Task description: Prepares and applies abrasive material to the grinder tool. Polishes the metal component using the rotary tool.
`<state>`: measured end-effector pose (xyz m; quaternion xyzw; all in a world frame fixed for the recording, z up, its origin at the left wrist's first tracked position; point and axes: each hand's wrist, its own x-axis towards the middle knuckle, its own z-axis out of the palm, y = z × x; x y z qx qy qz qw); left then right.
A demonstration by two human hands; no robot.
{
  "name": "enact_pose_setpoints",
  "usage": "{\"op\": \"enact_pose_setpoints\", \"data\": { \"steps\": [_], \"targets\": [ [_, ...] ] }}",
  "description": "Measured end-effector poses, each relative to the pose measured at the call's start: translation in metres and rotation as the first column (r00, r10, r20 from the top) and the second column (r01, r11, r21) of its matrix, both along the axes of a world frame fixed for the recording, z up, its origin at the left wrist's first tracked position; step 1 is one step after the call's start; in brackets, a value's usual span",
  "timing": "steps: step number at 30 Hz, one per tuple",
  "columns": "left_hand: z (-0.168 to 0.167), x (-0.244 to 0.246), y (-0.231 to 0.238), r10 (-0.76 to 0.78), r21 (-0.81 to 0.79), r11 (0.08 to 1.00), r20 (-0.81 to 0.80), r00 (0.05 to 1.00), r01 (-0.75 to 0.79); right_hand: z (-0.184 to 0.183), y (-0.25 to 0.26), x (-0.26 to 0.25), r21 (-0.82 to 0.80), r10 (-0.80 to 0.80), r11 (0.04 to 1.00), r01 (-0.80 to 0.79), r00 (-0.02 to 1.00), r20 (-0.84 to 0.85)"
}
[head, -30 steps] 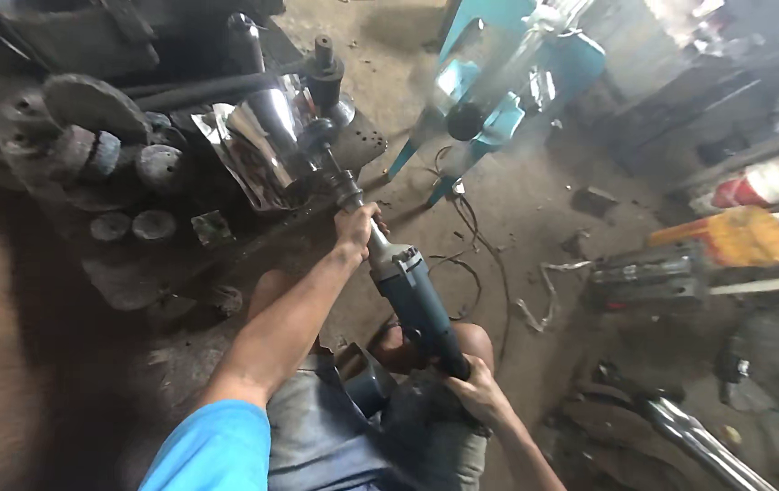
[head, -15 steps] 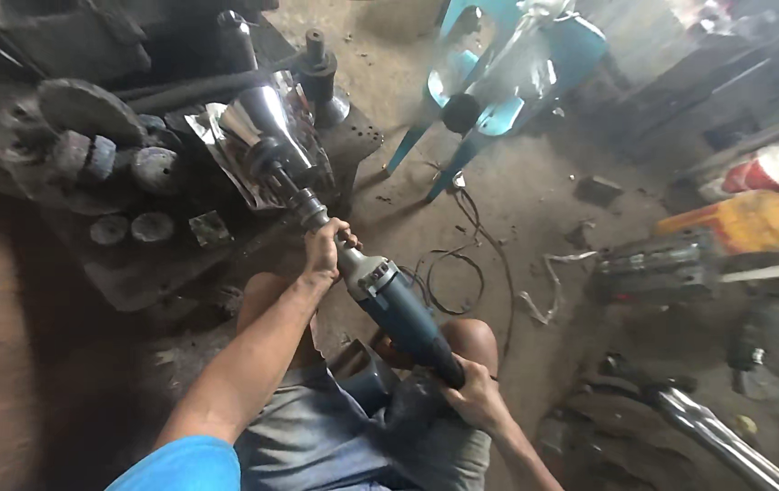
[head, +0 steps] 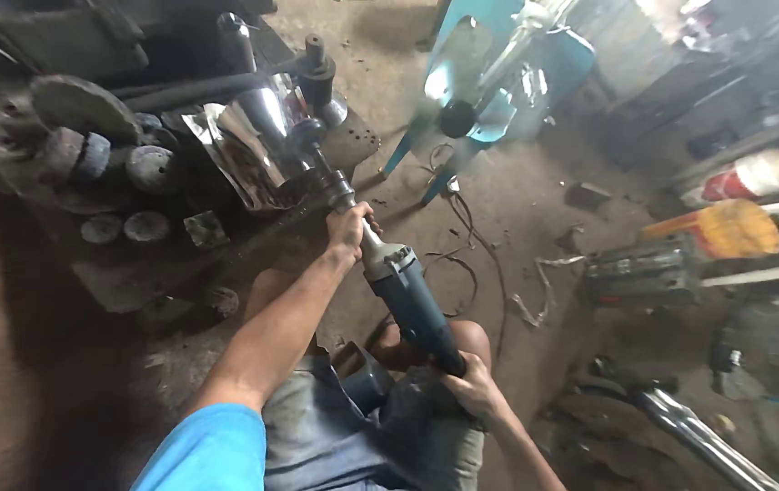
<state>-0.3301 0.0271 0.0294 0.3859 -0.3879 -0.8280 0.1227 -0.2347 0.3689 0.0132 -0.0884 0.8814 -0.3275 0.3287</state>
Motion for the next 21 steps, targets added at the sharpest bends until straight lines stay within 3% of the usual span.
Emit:
{"op": "enact_pose_setpoints", "data": {
  "steps": [5, 14, 21],
  "targets": [
    [0.001, 0.003, 0.001, 0.008, -0.005, 1.0, 0.013, 1.0, -0.008, 0.002, 0.002, 0.001, -0.002, 0.007, 1.0, -0.007, 1.0, 0.01],
    [-0.017, 0.051, -0.011, 0.027, 0.035, 0.999, -0.2, 0.979, -0.021, 0.006, -0.003, 0.017, 0.161, 0.162, 0.977, -0.14, 0.978, -0.129],
    [-0.013, 0.049, -0.01, 0.027, 0.01, 1.0, -0.168, 0.985, -0.025, 0.003, -0.001, 0.016, 0.113, 0.148, 0.984, -0.135, 0.981, -0.121]
  ]
}}
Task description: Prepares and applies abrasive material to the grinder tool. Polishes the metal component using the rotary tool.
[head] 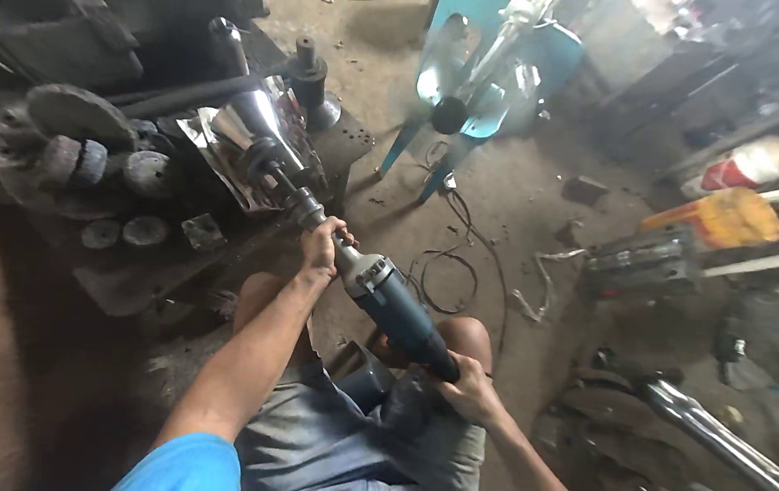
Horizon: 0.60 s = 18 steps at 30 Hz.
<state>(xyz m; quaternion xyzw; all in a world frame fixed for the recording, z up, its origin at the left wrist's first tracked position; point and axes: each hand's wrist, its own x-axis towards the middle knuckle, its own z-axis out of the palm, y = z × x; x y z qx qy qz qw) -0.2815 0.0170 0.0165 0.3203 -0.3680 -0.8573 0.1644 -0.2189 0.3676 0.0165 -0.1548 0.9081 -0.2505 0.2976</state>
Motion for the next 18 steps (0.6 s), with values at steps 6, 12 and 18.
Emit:
{"op": "enact_pose_setpoints", "data": {
  "steps": [6, 12, 18],
  "targets": [
    [0.011, -0.024, 0.007, -0.003, 0.001, 1.0, 0.078, 0.997, 0.003, -0.003, 0.004, -0.006, -0.098, -0.067, 0.992, 0.075, 0.995, 0.08],
    [0.015, -0.048, 0.012, -0.041, -0.012, 0.999, 0.202, 0.979, 0.045, -0.004, 0.004, -0.013, -0.11, -0.13, 0.983, 0.147, 0.981, 0.144],
    [0.014, -0.038, 0.012, -0.021, -0.011, 1.0, 0.155, 0.988, 0.023, -0.007, 0.008, -0.008, -0.093, -0.101, 0.99, 0.11, 0.99, 0.096]
  ]
}}
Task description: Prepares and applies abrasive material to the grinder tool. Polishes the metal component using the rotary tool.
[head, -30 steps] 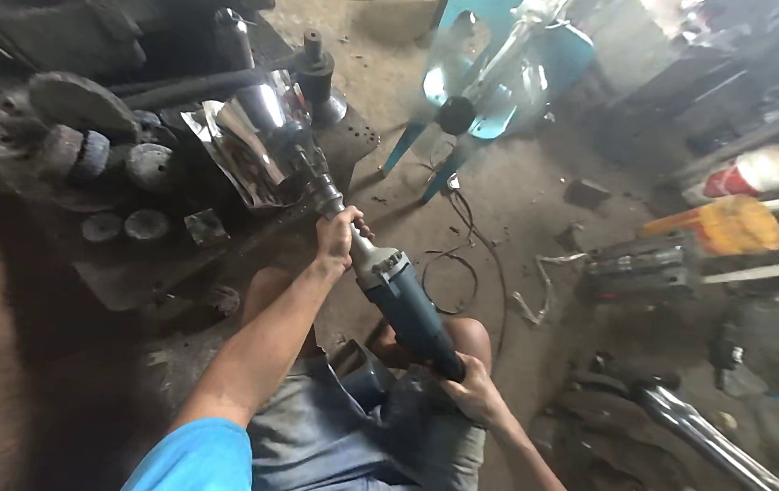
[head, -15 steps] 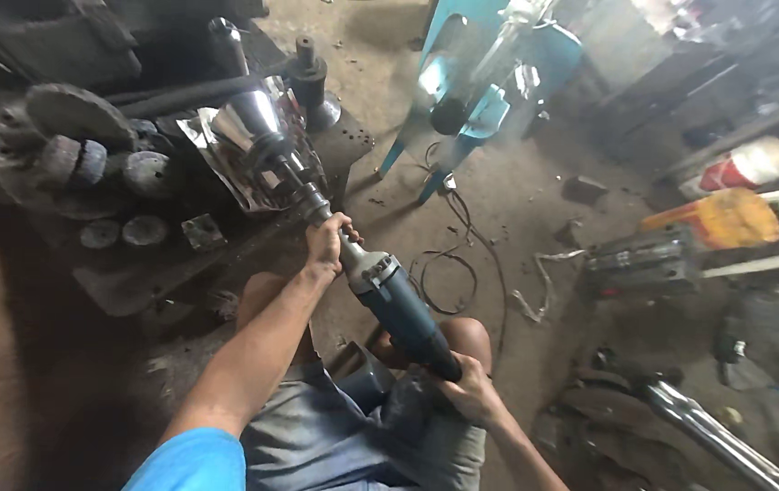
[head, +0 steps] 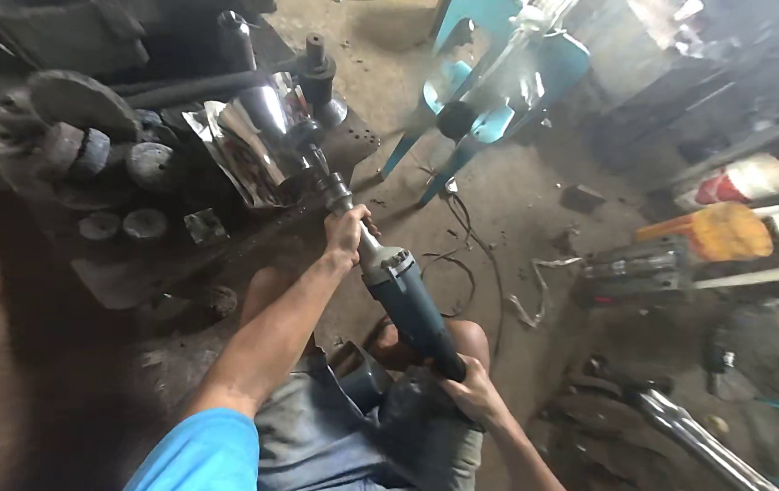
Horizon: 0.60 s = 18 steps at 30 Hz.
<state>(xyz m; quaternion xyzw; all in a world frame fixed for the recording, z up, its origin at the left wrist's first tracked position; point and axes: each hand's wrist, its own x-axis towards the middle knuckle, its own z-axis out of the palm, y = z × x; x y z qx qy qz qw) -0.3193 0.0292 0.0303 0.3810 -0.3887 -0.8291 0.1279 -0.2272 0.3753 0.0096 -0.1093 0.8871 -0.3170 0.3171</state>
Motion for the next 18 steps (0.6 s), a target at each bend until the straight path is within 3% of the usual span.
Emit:
{"op": "enact_pose_setpoints", "data": {
  "steps": [9, 18],
  "targets": [
    [-0.02, 0.048, -0.011, 0.014, 0.037, 0.999, -0.217, 0.976, -0.006, 0.005, -0.005, 0.014, 0.15, 0.139, 0.982, -0.116, 0.979, -0.149],
    [-0.006, 0.024, -0.003, 0.025, 0.023, 0.999, -0.109, 0.994, -0.023, 0.01, -0.003, 0.006, 0.055, 0.06, 0.997, -0.057, 0.997, -0.046]
  ]
}}
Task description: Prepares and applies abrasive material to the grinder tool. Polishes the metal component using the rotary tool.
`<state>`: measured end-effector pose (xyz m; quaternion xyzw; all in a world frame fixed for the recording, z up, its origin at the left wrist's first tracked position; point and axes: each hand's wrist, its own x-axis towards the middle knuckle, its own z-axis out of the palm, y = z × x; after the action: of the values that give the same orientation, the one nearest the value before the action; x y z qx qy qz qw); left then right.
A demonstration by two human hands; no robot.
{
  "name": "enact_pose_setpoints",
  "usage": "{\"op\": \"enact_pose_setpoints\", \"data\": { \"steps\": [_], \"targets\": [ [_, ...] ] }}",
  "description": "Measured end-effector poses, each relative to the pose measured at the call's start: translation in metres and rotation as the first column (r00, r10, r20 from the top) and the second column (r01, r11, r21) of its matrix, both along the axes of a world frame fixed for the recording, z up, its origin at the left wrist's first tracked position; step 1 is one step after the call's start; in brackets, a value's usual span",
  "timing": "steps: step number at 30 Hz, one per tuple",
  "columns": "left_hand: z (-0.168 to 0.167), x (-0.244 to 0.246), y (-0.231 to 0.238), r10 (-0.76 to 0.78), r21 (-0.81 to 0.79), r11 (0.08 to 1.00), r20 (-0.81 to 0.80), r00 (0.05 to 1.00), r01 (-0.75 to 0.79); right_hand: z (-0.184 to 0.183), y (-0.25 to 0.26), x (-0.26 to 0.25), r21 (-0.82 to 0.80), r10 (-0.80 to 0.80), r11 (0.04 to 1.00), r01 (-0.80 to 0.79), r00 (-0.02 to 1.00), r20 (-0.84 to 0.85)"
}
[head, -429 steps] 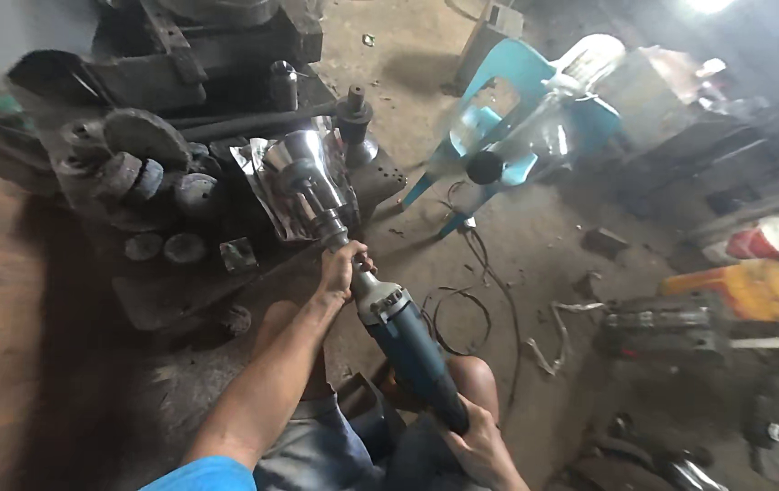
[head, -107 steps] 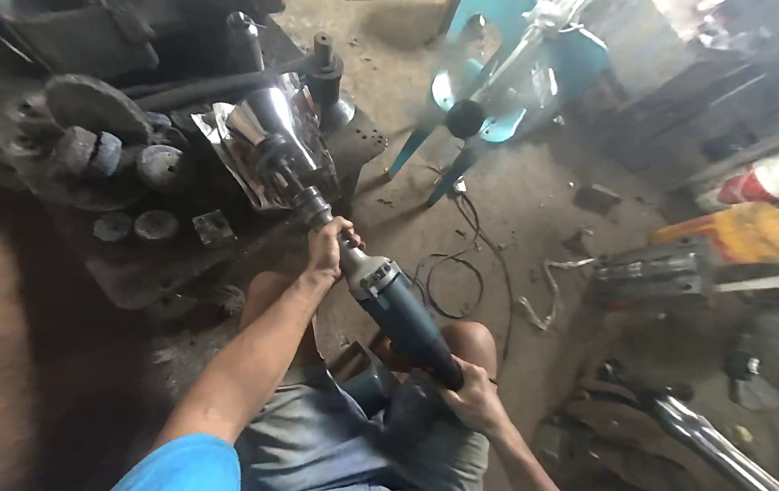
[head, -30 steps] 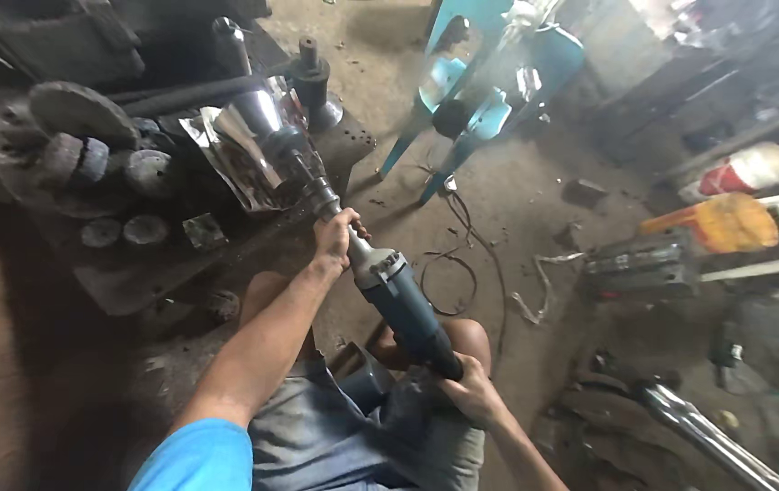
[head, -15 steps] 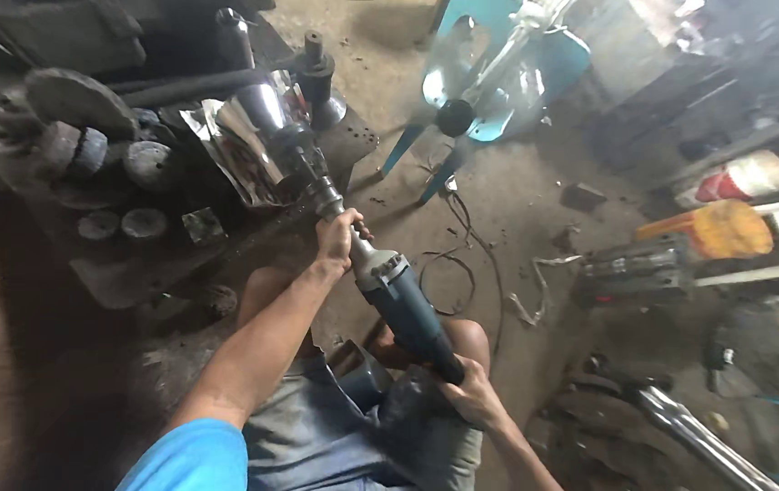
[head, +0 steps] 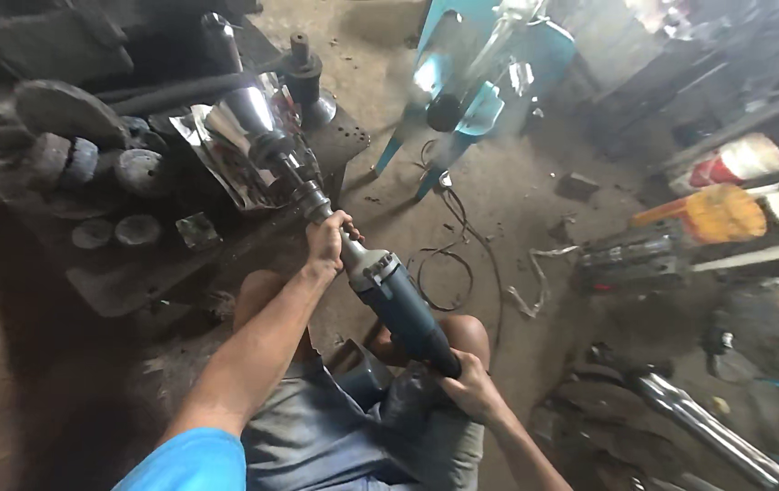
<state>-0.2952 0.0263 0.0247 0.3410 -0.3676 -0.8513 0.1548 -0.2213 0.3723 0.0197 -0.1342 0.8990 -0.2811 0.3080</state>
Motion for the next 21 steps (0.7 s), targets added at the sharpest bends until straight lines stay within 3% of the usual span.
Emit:
{"op": "enact_pose_setpoints", "data": {
  "steps": [8, 16, 21],
  "targets": [
    [0.004, -0.035, 0.008, -0.045, -0.02, 0.999, 0.174, 0.984, 0.049, -0.007, 0.004, -0.011, -0.072, -0.09, 0.993, 0.098, 0.99, 0.11],
    [0.005, -0.012, 0.005, -0.019, -0.024, 0.999, 0.07, 0.997, 0.021, -0.005, 0.005, -0.003, -0.052, -0.033, 0.998, 0.035, 0.999, 0.029],
    [-0.011, 0.023, -0.004, -0.005, -0.023, 1.0, -0.015, 1.0, 0.005, -0.001, 0.0, 0.007, 0.062, 0.059, 0.996, -0.056, 0.997, -0.041]
  ]
}}
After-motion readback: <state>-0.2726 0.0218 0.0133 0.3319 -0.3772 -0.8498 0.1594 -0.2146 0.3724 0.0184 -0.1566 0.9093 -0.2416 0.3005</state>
